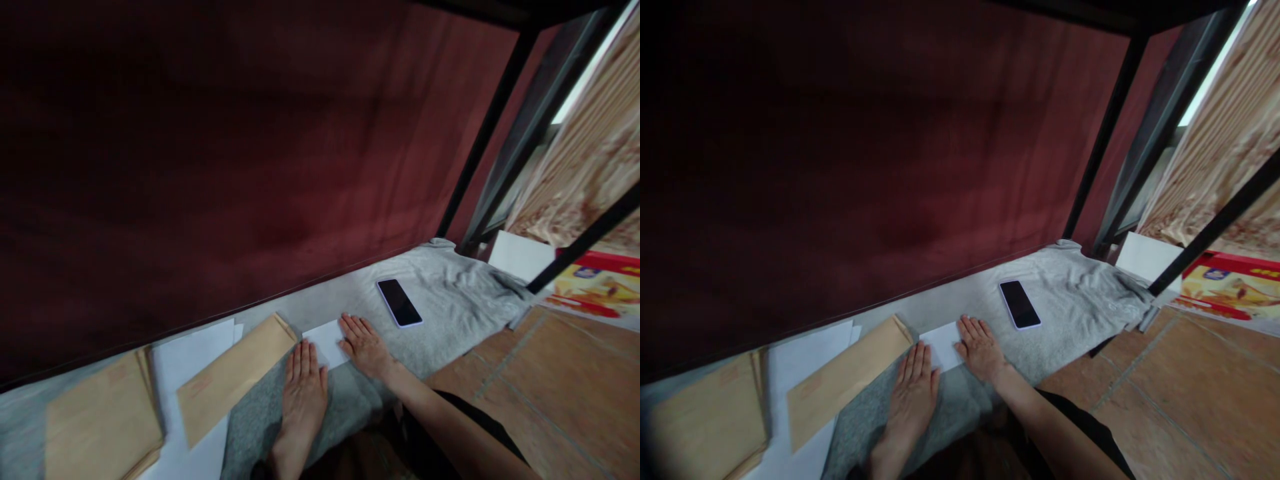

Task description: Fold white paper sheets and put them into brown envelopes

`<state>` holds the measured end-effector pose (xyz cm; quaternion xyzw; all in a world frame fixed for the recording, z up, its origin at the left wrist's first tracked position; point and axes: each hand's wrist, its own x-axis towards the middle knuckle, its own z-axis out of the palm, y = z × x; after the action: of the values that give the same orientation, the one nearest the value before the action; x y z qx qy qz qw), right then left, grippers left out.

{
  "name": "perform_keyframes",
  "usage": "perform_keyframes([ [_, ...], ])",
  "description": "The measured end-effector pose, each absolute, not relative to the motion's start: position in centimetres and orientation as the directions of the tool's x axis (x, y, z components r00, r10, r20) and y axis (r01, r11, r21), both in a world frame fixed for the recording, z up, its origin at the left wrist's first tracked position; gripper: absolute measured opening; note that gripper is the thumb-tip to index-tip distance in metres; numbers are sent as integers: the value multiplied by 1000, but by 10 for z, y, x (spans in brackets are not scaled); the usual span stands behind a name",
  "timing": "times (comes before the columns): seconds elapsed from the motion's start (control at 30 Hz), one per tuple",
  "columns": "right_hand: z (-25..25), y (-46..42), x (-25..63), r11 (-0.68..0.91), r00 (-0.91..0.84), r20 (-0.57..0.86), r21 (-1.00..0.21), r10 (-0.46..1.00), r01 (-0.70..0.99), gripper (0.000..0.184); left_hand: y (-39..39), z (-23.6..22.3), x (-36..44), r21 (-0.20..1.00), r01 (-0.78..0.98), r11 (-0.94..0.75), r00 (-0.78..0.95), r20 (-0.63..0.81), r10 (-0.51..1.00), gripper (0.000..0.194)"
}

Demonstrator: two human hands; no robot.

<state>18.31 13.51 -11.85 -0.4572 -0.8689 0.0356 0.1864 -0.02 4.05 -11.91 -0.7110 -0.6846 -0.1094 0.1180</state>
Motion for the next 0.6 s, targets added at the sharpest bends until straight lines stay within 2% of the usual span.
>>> perform_keyframes([
  [0.13, -117, 135, 183, 576, -510, 286, -243, 812, 781, 52, 46, -121, 1, -23, 982, -187, 187, 239, 953, 49],
  [0.3, -112, 138, 184, 571, -525, 227, -282, 820, 771, 52, 52, -118, -6, -62, 971, -231, 238, 152, 959, 60],
  [0.4, -104, 142, 188, 573, -552, 168, -352, 817, 740, 52, 52, -104, -6, -38, 972, -231, 234, 112, 966, 63],
  [0.5, -88, 148, 198, 554, -592, 97, -499, 800, 667, 53, 52, -79, -8, 92, 976, -195, 184, 123, 975, 54],
  [0.6, -68, 154, 211, 462, -615, 61, -718, 786, 520, 58, 55, -53, -17, 364, 919, -150, 52, 265, 963, 38],
])
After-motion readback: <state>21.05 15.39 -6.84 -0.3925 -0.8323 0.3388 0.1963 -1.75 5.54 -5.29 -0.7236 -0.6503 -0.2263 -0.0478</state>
